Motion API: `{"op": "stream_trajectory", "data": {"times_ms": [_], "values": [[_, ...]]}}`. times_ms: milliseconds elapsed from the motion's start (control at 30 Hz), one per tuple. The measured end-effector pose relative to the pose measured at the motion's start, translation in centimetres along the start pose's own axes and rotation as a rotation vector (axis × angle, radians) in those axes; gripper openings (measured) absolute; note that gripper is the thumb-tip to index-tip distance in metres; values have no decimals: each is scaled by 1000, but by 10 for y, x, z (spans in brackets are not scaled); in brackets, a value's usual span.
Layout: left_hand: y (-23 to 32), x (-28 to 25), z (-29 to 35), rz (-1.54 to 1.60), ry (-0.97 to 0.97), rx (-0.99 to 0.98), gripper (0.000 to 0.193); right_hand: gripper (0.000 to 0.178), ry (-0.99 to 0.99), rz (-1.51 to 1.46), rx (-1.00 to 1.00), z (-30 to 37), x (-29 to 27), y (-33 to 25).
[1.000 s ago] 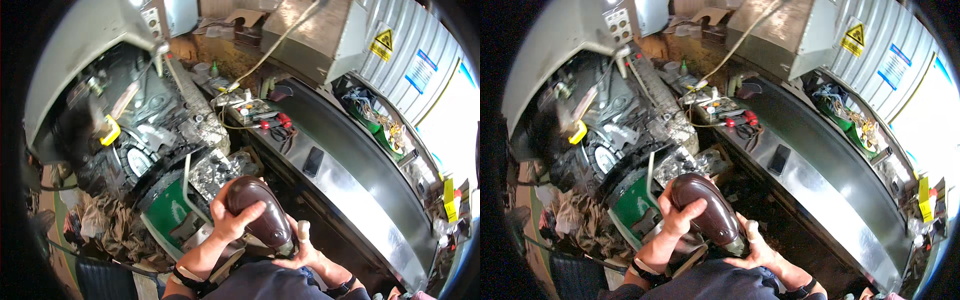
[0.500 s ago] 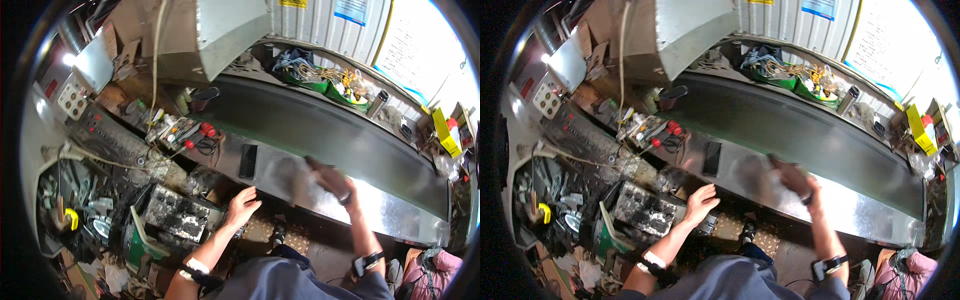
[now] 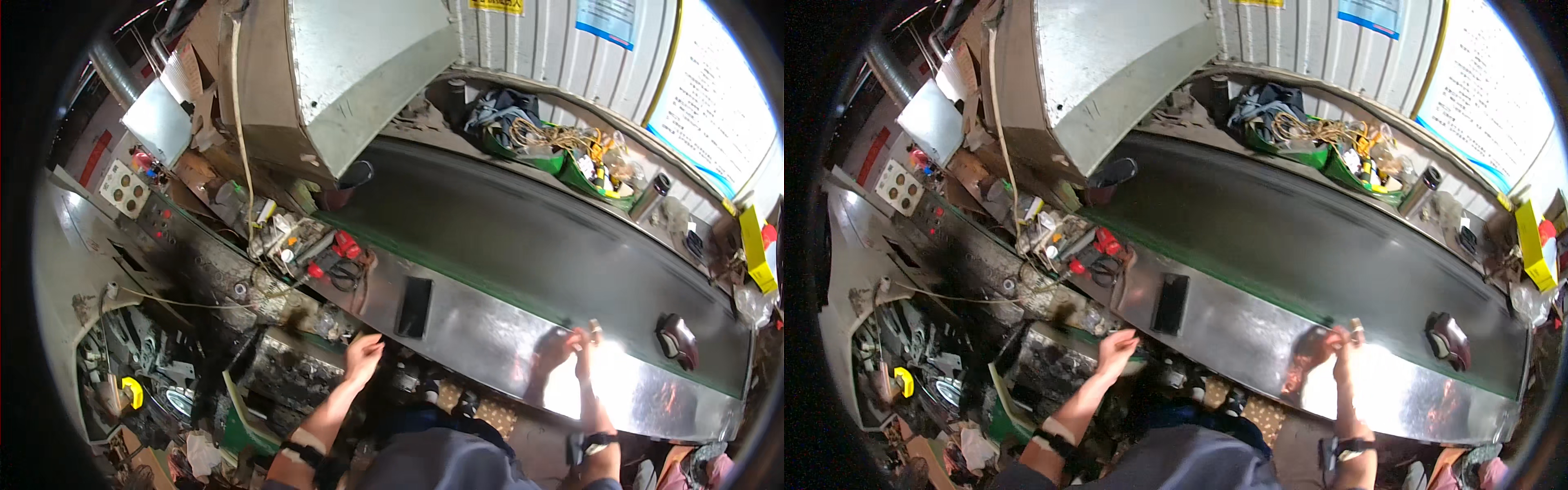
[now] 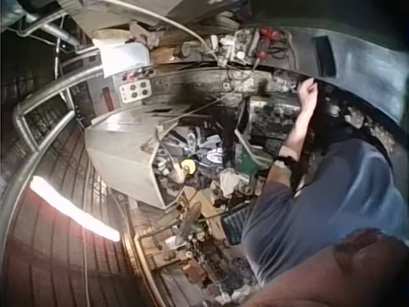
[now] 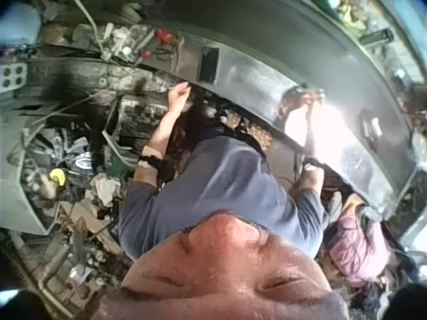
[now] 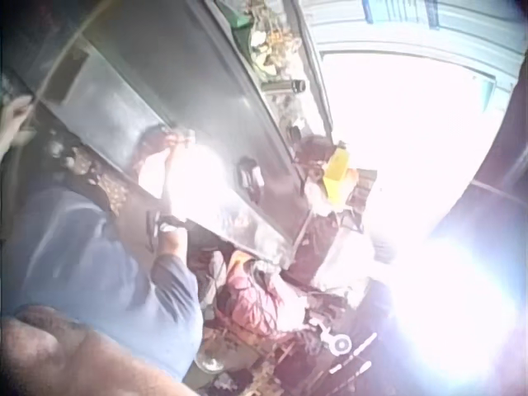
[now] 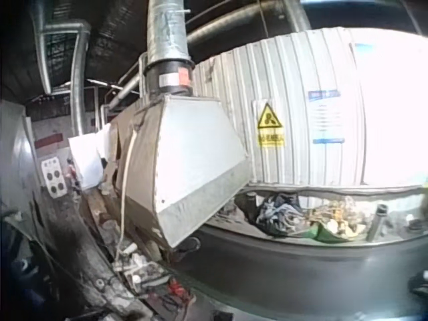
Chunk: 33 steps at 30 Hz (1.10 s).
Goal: Operating a shoe lasting machine to shape and attach the upper part of the shoe to the last.
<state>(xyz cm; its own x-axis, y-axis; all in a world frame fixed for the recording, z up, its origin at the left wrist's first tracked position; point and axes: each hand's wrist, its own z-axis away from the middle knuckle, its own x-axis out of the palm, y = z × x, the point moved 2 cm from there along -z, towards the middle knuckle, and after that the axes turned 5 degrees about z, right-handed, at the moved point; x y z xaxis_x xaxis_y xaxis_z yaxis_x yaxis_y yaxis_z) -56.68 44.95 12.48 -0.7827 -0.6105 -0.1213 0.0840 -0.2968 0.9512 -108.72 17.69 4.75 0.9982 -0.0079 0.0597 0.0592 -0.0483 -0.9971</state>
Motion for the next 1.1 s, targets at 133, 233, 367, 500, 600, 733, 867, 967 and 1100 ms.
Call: {"op": "stream_trajectory", "data": {"times_ms": [133,233,367,500,600,733,867,967,1100], "values": [[56,27,-115,-81,-100,162,48,53,-267,138,541,79,176,-76],[109,22,-226,-540,34,352,56,60,-525,234,493,93,219,-87],[155,-39,-357,-949,142,491,86,64,-501,386,450,61,229,-114],[166,-100,-435,-1407,54,548,81,69,-332,360,501,21,241,-117],[195,-14,-455,-1261,-253,284,25,74,-284,84,584,-11,279,-120],[199,35,-499,-520,-668,142,26,94,-132,-479,894,-47,344,-108],[147,-56,-613,-908,266,412,36,92,-56,-542,715,-66,363,-87],[113,-87,-662,-1042,343,27,39,92,-41,-641,849,-68,342,-81],[92,-102,-685,-1070,359,-144,43,90,-128,-647,1068,-40,309,-103]]}}
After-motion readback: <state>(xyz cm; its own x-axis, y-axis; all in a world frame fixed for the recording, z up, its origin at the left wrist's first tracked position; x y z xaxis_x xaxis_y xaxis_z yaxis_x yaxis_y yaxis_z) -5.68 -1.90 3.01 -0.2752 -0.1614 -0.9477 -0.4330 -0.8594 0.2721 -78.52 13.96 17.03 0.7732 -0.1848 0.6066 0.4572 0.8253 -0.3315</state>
